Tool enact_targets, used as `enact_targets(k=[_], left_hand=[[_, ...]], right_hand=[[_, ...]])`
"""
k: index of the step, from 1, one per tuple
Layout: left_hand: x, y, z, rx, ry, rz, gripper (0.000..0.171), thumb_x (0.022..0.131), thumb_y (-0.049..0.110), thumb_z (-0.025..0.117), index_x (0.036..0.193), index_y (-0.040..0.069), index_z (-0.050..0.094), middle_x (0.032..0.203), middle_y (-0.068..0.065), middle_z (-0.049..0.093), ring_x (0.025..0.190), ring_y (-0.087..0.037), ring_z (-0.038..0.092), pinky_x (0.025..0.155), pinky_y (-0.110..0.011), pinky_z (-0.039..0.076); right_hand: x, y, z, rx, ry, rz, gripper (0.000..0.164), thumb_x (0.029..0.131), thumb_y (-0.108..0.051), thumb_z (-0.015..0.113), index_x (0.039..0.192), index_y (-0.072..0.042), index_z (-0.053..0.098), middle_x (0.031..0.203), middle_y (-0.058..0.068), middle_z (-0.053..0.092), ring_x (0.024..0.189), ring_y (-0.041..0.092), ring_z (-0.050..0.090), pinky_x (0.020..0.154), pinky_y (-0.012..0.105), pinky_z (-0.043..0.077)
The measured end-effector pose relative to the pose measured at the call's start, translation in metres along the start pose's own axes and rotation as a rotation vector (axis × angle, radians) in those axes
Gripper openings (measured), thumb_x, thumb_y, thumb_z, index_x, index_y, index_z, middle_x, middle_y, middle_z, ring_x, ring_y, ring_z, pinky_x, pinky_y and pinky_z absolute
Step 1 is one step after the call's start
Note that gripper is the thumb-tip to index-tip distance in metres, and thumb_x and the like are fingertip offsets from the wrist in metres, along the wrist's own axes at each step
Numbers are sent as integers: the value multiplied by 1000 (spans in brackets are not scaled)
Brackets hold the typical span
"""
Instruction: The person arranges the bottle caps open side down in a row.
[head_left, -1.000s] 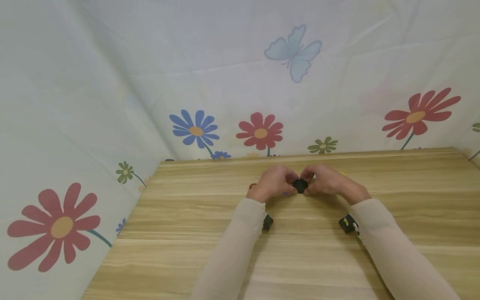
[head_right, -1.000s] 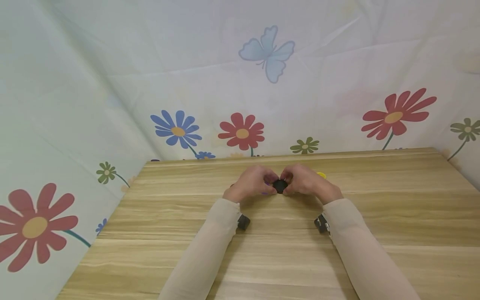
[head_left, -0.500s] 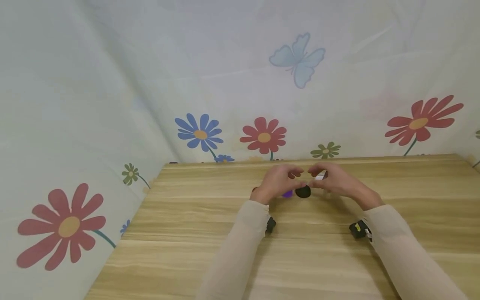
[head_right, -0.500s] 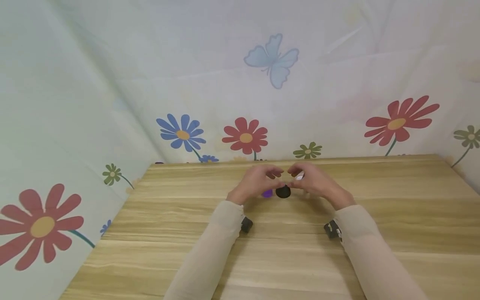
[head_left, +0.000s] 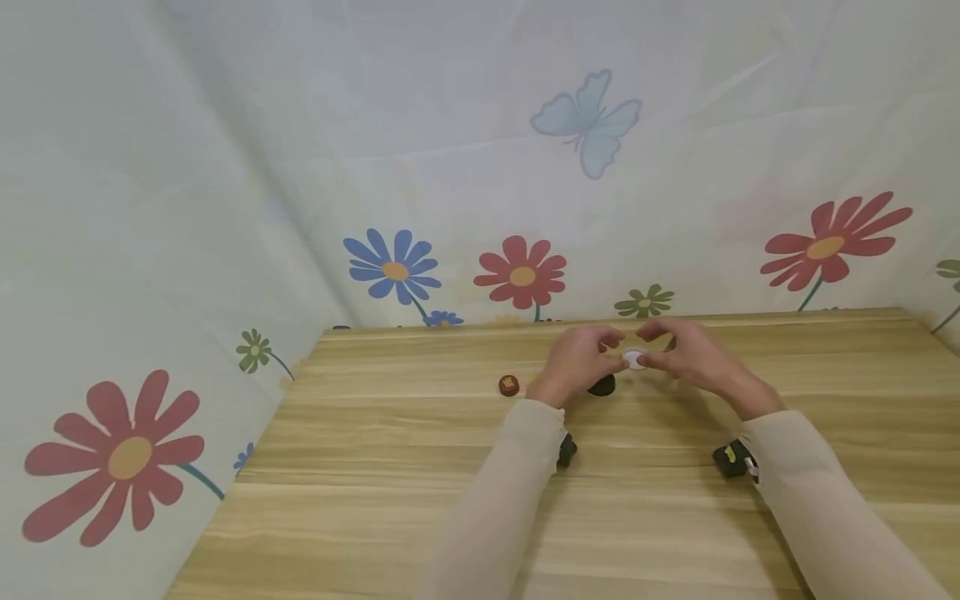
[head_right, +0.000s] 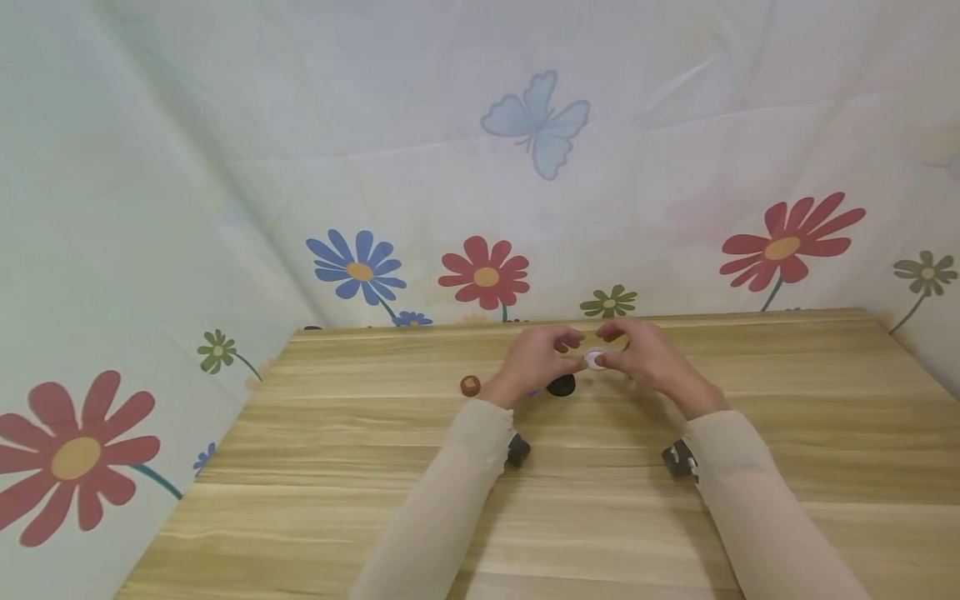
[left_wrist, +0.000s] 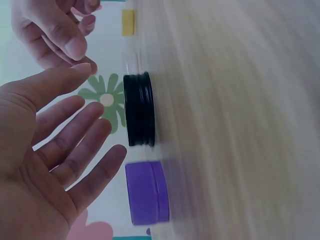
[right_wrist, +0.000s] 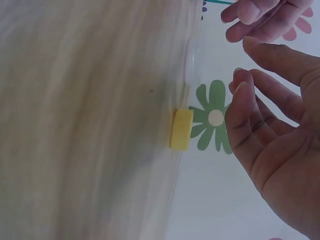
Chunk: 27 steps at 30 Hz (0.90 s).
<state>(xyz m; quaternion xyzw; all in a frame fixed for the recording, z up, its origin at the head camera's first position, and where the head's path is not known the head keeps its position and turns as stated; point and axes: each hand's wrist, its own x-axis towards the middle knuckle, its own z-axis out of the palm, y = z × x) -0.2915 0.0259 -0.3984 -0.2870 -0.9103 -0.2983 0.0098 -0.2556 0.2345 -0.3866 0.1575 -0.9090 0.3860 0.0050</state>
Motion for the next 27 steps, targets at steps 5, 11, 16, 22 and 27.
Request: enact_targets(k=[5, 11, 16, 22, 27], left_hand=[[5, 7, 5, 12, -7, -18, 39, 98, 26, 80, 134, 13, 74, 124, -1, 76, 108, -12, 70, 88, -21, 53], [9, 11, 8, 16, -21, -45, 38, 97, 26, 81, 133, 14, 75, 125, 0, 76, 104, -11, 72, 87, -22, 53], [13, 11, 11, 51, -31, -63, 40, 95, 29, 83, 133, 16, 76, 125, 2, 76, 109, -10, 70, 89, -22, 52], [17, 10, 16, 66, -36, -61, 39, 96, 28, 82, 133, 17, 76, 124, 3, 76, 112, -11, 69, 90, -22, 51], [18, 10, 18, 66, -37, -74, 38, 96, 27, 82, 132, 17, 77, 124, 4, 76, 113, -11, 68, 89, -22, 51]], right_hand=[[-1, 9, 0, -17, 14, -1, 43, 98, -11, 77, 132, 11, 63, 132, 35, 62, 82, 25, 66, 63, 34, 56], [0, 12, -1, -41, 29, 8, 42, 97, -12, 78, 130, 11, 64, 131, 35, 63, 87, 30, 68, 66, 34, 56], [2, 13, -1, -49, 19, 39, 42, 97, -12, 78, 131, 9, 64, 131, 33, 64, 94, 35, 69, 71, 38, 58], [3, 16, -1, -105, -19, 47, 46, 96, -15, 79, 131, 9, 64, 130, 33, 64, 113, 47, 64, 91, 59, 53], [5, 17, 0, -108, -37, 36, 45, 93, -12, 79, 129, 11, 63, 126, 33, 66, 116, 49, 62, 95, 62, 51]])
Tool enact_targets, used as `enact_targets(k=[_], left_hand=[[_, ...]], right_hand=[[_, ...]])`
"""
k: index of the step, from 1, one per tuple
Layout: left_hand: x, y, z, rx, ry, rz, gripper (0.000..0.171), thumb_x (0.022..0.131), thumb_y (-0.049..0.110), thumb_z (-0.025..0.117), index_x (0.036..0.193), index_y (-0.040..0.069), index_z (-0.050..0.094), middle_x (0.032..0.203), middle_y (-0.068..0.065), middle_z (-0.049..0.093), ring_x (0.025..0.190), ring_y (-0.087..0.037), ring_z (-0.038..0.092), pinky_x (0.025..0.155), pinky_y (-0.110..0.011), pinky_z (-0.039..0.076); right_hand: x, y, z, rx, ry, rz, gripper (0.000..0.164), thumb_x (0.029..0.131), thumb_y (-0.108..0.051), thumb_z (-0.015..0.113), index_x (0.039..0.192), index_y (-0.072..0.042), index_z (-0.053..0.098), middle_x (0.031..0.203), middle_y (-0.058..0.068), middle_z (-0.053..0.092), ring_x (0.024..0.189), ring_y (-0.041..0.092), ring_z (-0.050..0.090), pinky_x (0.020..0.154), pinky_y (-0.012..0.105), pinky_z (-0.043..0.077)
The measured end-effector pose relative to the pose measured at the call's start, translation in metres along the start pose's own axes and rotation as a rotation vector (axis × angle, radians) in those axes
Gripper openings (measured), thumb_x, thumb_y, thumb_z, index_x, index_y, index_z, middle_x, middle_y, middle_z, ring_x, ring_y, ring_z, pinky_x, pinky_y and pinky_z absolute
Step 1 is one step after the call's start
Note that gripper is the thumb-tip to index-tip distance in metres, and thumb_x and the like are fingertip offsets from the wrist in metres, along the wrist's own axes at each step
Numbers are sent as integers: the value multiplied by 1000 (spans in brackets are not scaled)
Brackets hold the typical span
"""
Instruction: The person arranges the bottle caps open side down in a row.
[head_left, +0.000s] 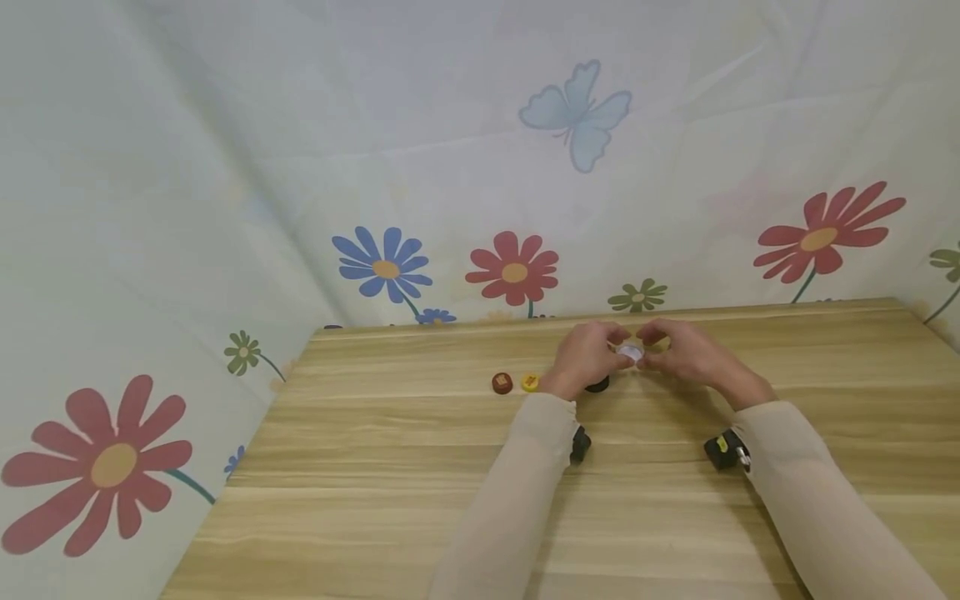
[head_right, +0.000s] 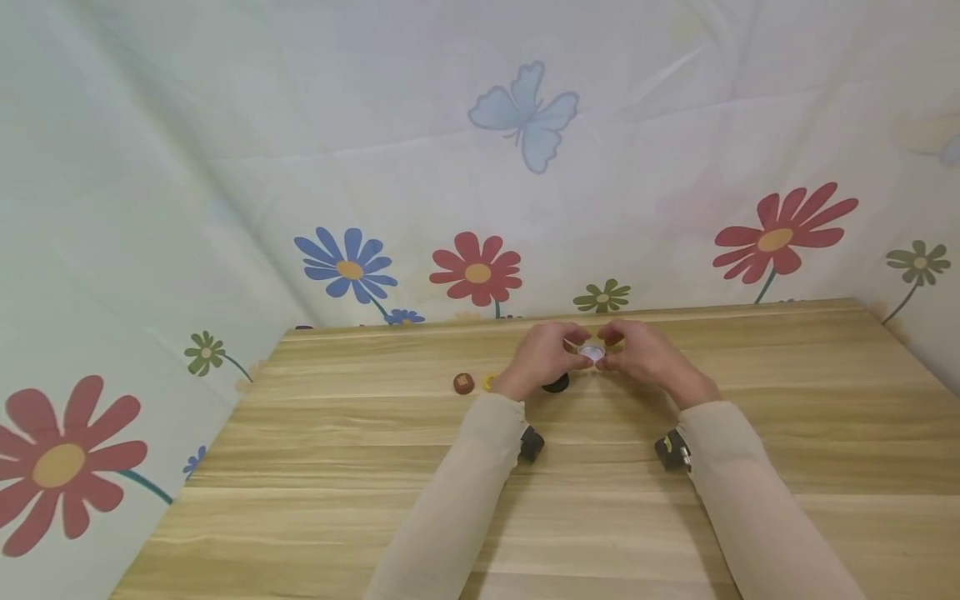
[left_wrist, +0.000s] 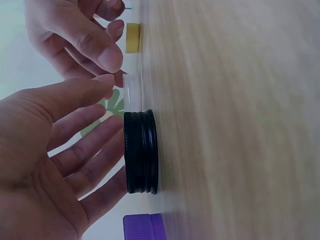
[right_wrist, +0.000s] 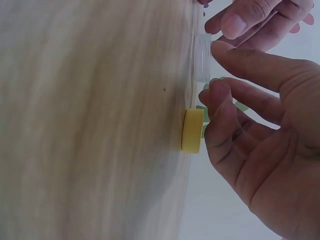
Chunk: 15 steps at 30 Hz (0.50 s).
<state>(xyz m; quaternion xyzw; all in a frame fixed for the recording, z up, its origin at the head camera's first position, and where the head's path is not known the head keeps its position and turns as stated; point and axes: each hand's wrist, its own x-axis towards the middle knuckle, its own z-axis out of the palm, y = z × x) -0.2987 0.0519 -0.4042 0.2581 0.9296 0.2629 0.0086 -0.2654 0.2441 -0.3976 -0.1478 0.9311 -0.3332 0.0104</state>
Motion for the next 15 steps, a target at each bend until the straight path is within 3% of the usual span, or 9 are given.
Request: enact_targets(k=[7, 15], left_hand=[[1, 0, 1, 29, 9, 15, 37, 94, 25, 84, 130, 15, 77, 123, 1, 76, 109, -14, 68, 88, -23, 50], [1, 0, 1, -6, 6, 48, 31, 94, 18, 83, 124, 10, 78, 119, -2, 77, 108, -17, 67, 92, -23, 49]], right_hand=[[3, 0, 2, -14, 5, -37, 40, 92, -8, 79, 123, 13, 65, 115, 30, 70, 112, 48, 64, 96, 63, 49], [5, 0, 5, -4, 16, -64, 38, 90, -3, 80, 120, 14, 66, 107, 27, 72, 104, 43, 66, 92, 60, 51]])
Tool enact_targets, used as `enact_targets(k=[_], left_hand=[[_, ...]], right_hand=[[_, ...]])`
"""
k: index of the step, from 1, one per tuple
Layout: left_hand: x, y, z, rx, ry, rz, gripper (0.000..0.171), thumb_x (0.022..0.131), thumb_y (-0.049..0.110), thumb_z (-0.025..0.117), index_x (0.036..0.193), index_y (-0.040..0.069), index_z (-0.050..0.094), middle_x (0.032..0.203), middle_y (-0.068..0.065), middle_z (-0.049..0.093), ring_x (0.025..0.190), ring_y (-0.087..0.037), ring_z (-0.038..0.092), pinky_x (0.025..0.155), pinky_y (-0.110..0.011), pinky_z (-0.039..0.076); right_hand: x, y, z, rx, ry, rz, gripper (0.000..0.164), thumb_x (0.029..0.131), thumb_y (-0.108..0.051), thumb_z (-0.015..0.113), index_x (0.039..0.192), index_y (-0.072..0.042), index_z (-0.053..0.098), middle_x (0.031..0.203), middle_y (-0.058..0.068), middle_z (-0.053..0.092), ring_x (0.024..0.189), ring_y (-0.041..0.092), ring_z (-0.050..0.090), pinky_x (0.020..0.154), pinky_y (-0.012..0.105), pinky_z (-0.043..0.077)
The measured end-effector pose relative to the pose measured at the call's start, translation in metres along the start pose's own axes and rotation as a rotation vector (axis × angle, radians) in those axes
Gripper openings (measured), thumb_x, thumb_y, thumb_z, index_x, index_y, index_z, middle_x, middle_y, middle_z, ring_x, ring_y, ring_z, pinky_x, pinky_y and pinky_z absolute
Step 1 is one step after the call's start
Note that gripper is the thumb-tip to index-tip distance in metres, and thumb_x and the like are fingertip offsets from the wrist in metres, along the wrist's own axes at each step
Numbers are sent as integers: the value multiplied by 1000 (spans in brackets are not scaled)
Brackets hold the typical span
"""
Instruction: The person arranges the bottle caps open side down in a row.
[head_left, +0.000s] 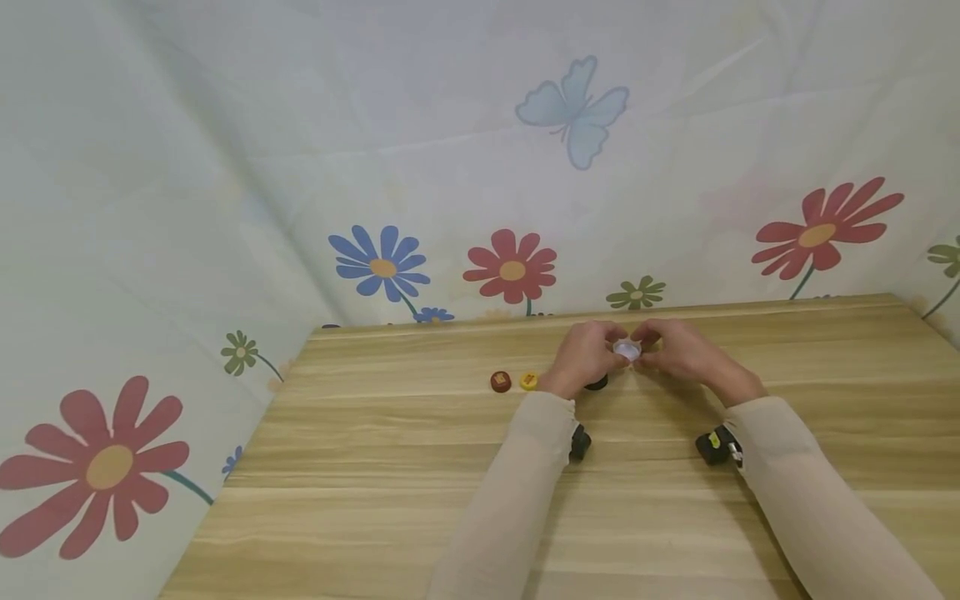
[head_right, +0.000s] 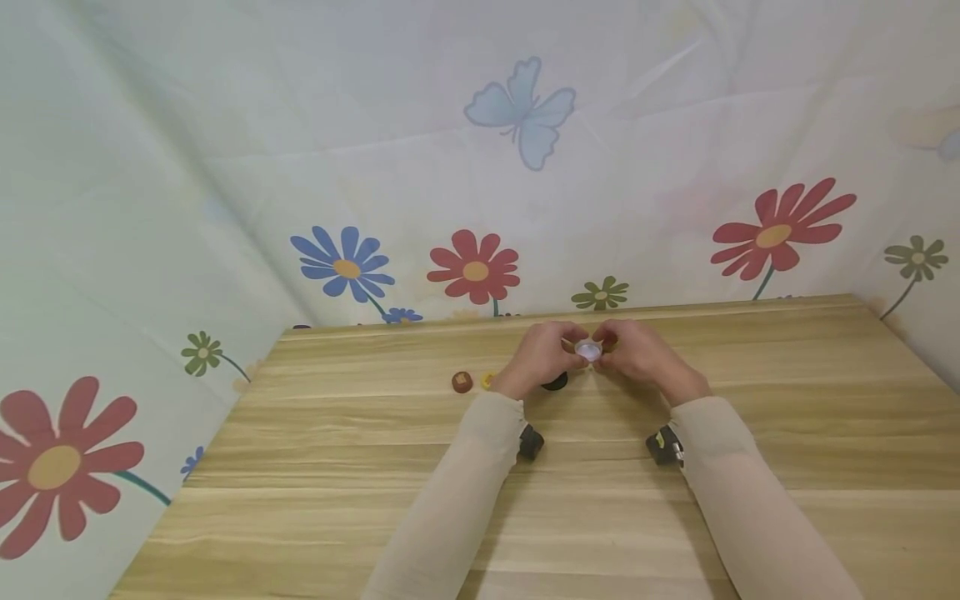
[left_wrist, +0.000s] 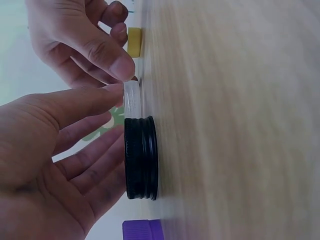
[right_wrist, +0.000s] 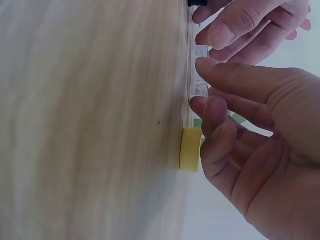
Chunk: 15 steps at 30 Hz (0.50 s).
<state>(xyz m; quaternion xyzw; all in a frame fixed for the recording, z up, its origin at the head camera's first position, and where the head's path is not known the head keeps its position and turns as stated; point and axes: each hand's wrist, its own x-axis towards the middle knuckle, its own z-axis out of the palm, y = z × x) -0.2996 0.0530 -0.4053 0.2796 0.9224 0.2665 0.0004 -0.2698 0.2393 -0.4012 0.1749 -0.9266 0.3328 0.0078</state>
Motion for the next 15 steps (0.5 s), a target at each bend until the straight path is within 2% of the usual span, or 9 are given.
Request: enact_targets(k=[6, 12, 15], left_hand=[[1, 0, 1, -18, -8, 8, 31, 92, 15, 85, 123, 9, 78, 114, -2, 78, 106, -14, 68, 90, -19, 48], [1, -1, 1, -38, -21, 1, 34, 93, 13, 84, 126, 8, 77, 118, -3, 78, 107, -13, 69, 91, -17, 48], [1, -2, 1, -69, -24, -5, 34, 92, 10, 84, 125, 7, 77, 117, -4, 78, 105, -12, 69, 90, -17, 49]], right_hand=[[0, 0, 0, -14, -5, 18, 37, 90, -2, 80, 120, 14, 66, 103, 23, 72, 99, 40, 67, 89, 57, 52], [0, -1, -2, -4, -8, 31, 34, 95, -5, 77, 121, 13, 66, 104, 22, 72, 101, 40, 65, 91, 58, 51], [-2, -2, -4, 10, 6, 37, 26, 98, -7, 75, 117, 9, 69, 106, 20, 72, 98, 36, 65, 85, 52, 52]])
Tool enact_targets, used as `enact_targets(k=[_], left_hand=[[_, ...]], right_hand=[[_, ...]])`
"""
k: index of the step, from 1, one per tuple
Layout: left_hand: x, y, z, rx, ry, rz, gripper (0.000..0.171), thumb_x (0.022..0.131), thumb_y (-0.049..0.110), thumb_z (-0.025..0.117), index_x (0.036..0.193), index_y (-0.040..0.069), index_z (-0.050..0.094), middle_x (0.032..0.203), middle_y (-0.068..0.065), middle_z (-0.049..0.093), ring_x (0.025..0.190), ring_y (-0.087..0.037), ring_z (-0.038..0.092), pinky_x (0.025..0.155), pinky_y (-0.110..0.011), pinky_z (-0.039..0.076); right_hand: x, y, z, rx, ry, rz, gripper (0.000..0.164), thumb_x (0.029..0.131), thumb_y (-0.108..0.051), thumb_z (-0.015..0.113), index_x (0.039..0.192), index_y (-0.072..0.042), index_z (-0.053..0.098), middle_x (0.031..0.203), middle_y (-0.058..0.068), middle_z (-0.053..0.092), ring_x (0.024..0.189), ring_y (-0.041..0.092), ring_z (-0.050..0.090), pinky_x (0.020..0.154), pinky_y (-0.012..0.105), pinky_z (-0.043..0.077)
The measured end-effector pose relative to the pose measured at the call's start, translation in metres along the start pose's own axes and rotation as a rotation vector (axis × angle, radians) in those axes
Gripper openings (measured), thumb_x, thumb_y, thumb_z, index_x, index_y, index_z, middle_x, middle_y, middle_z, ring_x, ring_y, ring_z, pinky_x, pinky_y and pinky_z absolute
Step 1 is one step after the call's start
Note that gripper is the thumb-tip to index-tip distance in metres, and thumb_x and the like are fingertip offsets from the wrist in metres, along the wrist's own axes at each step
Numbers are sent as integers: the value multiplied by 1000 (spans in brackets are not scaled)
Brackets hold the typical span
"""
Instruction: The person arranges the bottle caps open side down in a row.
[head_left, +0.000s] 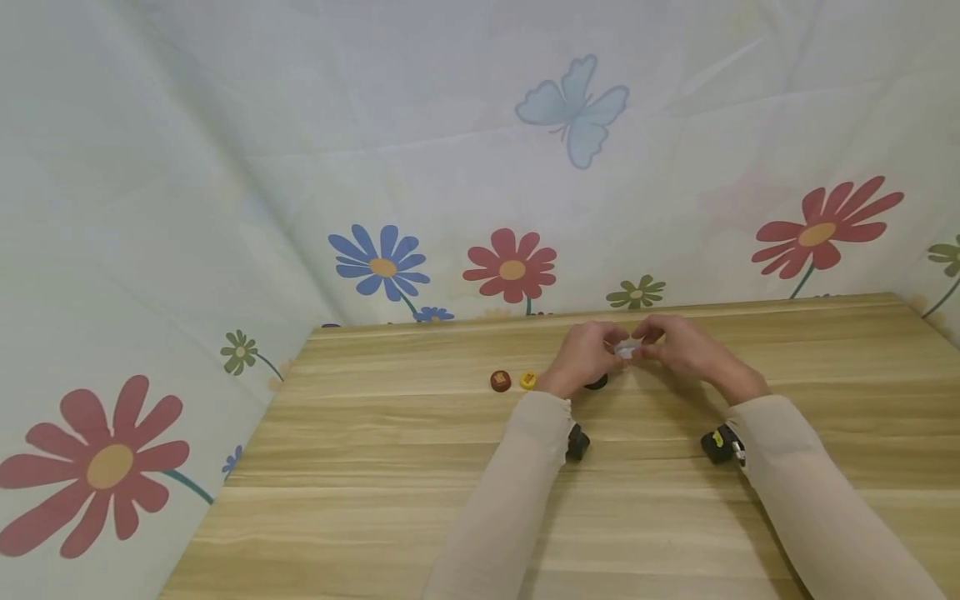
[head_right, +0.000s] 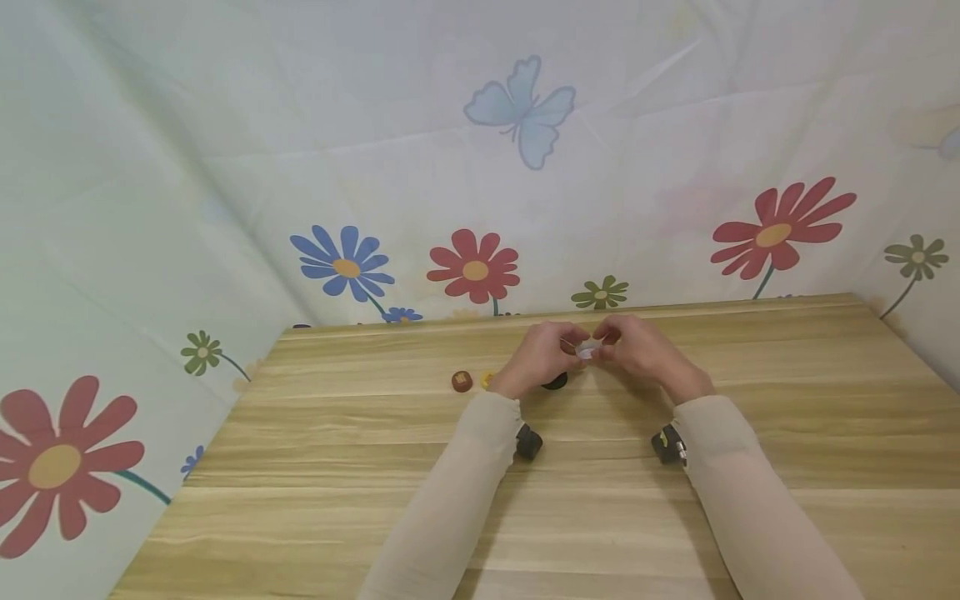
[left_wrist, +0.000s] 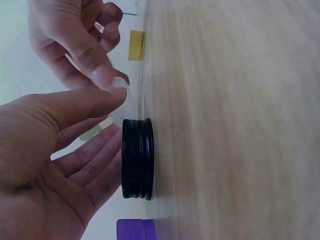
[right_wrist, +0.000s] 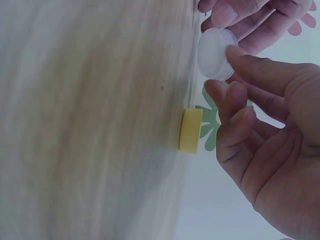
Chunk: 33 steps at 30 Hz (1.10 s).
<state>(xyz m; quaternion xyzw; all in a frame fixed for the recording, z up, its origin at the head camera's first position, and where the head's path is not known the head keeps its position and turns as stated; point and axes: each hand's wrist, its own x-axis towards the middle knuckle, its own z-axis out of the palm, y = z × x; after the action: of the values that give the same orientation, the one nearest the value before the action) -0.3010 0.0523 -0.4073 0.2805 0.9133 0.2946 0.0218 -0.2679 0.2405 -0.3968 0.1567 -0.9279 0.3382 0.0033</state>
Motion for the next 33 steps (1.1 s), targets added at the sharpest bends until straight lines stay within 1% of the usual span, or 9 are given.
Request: enact_targets(k=[4, 7, 10, 14, 21, 27, 33], left_hand=[[-1, -2, -1, -62, 7, -13, 32, 92, 6, 84, 123, 5, 78, 112, -6, 78, 101, -12, 70, 85, -16, 50], [-2, -3, -2, -109, 12, -23, 31, 92, 5, 83, 123, 4, 78, 111, -7, 79, 98, -11, 71, 81, -15, 50], [-2, -3, -2, -139, 21, -30, 28, 93, 5, 82, 121, 4, 78, 110, -8, 79, 97, -11, 71, 79, -14, 50], [-2, -4, -2, -136, 56, -19, 22, 95, 6, 81, 116, 5, 80, 108, -6, 79, 96, -11, 72, 79, -14, 50], [-4, -7, -3, -126, 107, 5, 13, 98, 11, 78, 111, 6, 81, 103, -4, 79, 93, -11, 70, 81, -17, 50], [-5, -8, -5, -140, 122, 25, 17, 102, 16, 74, 115, 6, 79, 108, -4, 79, 99, -12, 72, 84, -17, 51], [-5, -10, -5, -163, 105, 24, 21, 104, 16, 72, 123, 6, 76, 109, -6, 79, 98, -12, 74, 81, -16, 53]], right_hand=[[-2, -3, -3, 29, 4, 3, 14, 101, -7, 72, 109, 3, 73, 104, 17, 73, 85, 28, 64, 70, 39, 53], [-2, -4, -4, 54, -5, 8, 9, 102, -7, 70, 106, 1, 73, 103, 16, 73, 78, 24, 63, 64, 34, 53], [-2, -4, -4, 61, -7, 6, 9, 103, -8, 70, 106, 1, 72, 104, 16, 72, 76, 22, 62, 64, 35, 52], [-1, -4, -4, 68, -1, 6, 12, 104, -10, 69, 108, 1, 72, 106, 16, 72, 73, 22, 62, 63, 36, 52], [-1, -7, -7, 80, 5, 14, 16, 107, -13, 66, 111, 1, 70, 107, 17, 71, 64, 21, 60, 54, 34, 48], [-1, -8, -7, 91, 3, 9, 18, 106, -14, 67, 113, 2, 69, 107, 18, 69, 66, 23, 61, 51, 33, 48], [-1, -8, -7, 92, 10, 13, 17, 106, -12, 66, 115, 3, 68, 108, 20, 69, 66, 24, 62, 51, 33, 48]])
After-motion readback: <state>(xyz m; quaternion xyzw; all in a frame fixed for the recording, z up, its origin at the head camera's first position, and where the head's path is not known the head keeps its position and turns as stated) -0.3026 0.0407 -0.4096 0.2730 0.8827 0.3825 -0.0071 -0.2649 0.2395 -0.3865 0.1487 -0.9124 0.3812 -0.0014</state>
